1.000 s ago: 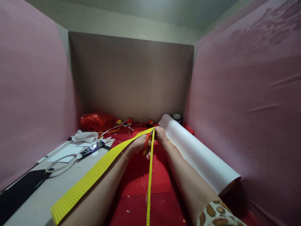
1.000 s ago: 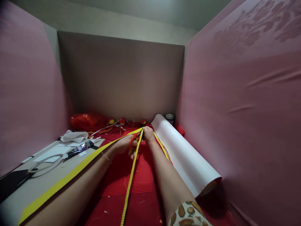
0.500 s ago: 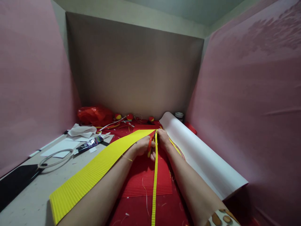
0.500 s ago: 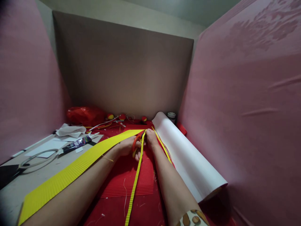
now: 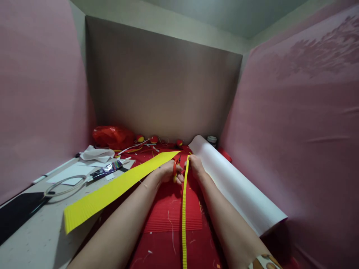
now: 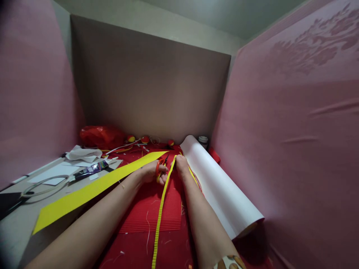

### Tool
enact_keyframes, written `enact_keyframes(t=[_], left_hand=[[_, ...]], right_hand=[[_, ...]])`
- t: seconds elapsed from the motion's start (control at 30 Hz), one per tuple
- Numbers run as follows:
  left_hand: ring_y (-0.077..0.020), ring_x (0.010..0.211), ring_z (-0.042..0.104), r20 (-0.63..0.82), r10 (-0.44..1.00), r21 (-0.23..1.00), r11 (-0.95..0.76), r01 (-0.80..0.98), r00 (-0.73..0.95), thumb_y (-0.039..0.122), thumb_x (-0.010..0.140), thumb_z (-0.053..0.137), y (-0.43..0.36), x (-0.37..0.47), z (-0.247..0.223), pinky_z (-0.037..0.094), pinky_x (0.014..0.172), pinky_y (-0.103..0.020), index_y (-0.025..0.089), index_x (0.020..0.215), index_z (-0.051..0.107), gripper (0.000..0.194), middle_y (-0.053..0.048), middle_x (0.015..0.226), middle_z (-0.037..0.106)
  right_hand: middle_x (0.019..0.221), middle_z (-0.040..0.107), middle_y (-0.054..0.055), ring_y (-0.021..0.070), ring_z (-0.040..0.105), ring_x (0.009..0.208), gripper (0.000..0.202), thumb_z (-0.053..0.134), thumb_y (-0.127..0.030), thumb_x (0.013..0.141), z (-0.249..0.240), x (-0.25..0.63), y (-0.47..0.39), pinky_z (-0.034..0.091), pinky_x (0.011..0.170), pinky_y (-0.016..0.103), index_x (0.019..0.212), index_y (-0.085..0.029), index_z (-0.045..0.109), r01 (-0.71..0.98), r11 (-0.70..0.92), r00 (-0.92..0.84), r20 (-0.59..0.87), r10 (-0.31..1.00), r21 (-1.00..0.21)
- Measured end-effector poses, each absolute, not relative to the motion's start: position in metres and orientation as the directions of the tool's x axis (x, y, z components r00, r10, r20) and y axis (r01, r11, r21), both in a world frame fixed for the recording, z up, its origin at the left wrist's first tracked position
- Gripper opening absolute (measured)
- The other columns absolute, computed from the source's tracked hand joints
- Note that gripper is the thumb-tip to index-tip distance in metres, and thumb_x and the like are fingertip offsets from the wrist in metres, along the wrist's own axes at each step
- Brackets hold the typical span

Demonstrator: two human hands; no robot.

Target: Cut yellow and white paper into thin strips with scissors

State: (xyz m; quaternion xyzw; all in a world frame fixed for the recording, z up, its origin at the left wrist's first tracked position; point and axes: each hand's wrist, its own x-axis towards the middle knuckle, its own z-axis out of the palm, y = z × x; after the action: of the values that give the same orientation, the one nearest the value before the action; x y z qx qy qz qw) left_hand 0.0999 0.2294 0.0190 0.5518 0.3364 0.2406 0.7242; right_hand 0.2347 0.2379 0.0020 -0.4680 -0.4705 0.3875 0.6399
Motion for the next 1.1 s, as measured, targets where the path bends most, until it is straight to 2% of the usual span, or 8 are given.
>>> enact_keyframes(t=[0.13,0.27,0.37,0.43,0.57,0.8,0.93,1.1], left_hand=[[-0.0136,0.038,0.055,-0.188,0.758,0.958,0.281,-0.051,0.625,0.010,0.066,0.050,0.212,0.112,0.032,0.047,0.040,-0.022,0.009,0.059,0.048,0.008,-0.008,0.044,0.056],[-0.0183,0.046,0.059,-0.123,0.813,0.979,0.194,-0.066,0.570,0.008,0.071,0.048,0.185,0.128,0.060,0.047,0.041,-0.026,0.010,0.068,0.046,0.004,-0.005,0.045,0.055],[-0.0138,0.039,0.053,0.036,0.903,0.998,-0.012,-0.058,0.427,0.014,0.073,0.054,0.168,0.123,0.080,0.038,0.033,-0.021,0.012,0.075,0.045,0.010,-0.002,0.049,0.056],[-0.0098,0.039,0.050,0.112,0.860,0.987,-0.040,-0.154,0.497,0.024,0.071,0.061,0.158,0.112,0.088,0.033,0.032,-0.019,0.012,0.077,0.047,0.019,-0.005,0.058,0.060],[-0.0049,0.032,0.036,0.068,0.778,0.991,0.018,-0.131,0.625,0.037,0.065,0.067,0.136,0.087,0.092,0.025,0.031,-0.018,0.011,0.072,0.048,0.033,-0.001,0.050,0.055],[-0.0050,0.036,0.039,0.017,0.818,1.000,-0.009,-0.016,0.575,0.022,0.053,0.074,0.121,0.063,0.076,0.027,0.035,-0.017,0.012,0.097,0.049,0.052,0.004,0.050,0.054],[-0.0063,0.038,0.041,-0.004,0.884,0.997,-0.031,0.068,0.467,0.024,0.051,0.075,0.128,0.060,0.066,0.026,0.036,-0.018,0.010,0.095,0.050,0.053,0.003,0.050,0.054],[-0.0069,0.040,0.042,-0.043,0.846,0.996,-0.002,0.084,0.531,0.028,0.053,0.073,0.130,0.061,0.060,0.027,0.039,-0.019,0.010,0.087,0.050,0.045,-0.001,0.052,0.058]], right_hand=[[0.041,0.047,-0.005,0.0093,0.044,0.032,0.009,0.037,-0.021,0.069,0.023,0.247,0.229,0.033,0.031,0.019,0.060,-0.020,0.039,-0.116,0.287,0.392,0.222,0.893,-0.951],[0.039,0.040,-0.008,0.0065,0.037,0.028,0.011,0.038,-0.020,0.072,0.054,0.255,0.210,0.023,0.028,0.017,0.062,-0.020,0.036,-0.193,0.390,0.581,0.216,0.785,-0.900],[0.039,0.039,-0.009,0.0051,0.035,0.027,0.012,0.039,-0.016,0.073,0.075,0.253,0.191,0.023,0.028,0.016,0.062,-0.020,0.036,-0.274,0.436,0.597,0.204,0.776,-0.857],[0.040,0.039,-0.010,0.0046,0.034,0.026,0.012,0.040,-0.015,0.074,0.084,0.249,0.181,0.023,0.029,0.015,0.064,-0.020,0.036,-0.305,0.431,0.569,0.200,0.797,-0.850],[0.040,0.041,-0.010,0.0044,0.036,0.025,0.012,0.041,-0.019,0.078,0.091,0.241,0.170,0.023,0.028,0.014,0.067,-0.020,0.037,-0.303,0.403,0.563,0.179,0.807,-0.864],[0.040,0.048,-0.009,0.0044,0.037,0.023,0.016,0.045,-0.024,0.082,0.086,0.237,0.166,0.021,0.025,0.012,0.069,-0.020,0.037,-0.316,0.418,0.568,0.183,0.802,-0.852],[0.042,0.054,-0.007,0.0061,0.042,0.024,0.015,0.045,-0.023,0.082,0.083,0.238,0.163,0.022,0.024,0.013,0.070,-0.019,0.038,-0.348,0.460,0.509,0.247,0.825,-0.817],[0.046,0.059,-0.006,0.0065,0.046,0.027,0.017,0.051,-0.027,0.080,0.079,0.249,0.164,0.027,0.024,0.013,0.071,-0.019,0.038,-0.336,0.503,0.484,0.313,0.817,-0.796]])
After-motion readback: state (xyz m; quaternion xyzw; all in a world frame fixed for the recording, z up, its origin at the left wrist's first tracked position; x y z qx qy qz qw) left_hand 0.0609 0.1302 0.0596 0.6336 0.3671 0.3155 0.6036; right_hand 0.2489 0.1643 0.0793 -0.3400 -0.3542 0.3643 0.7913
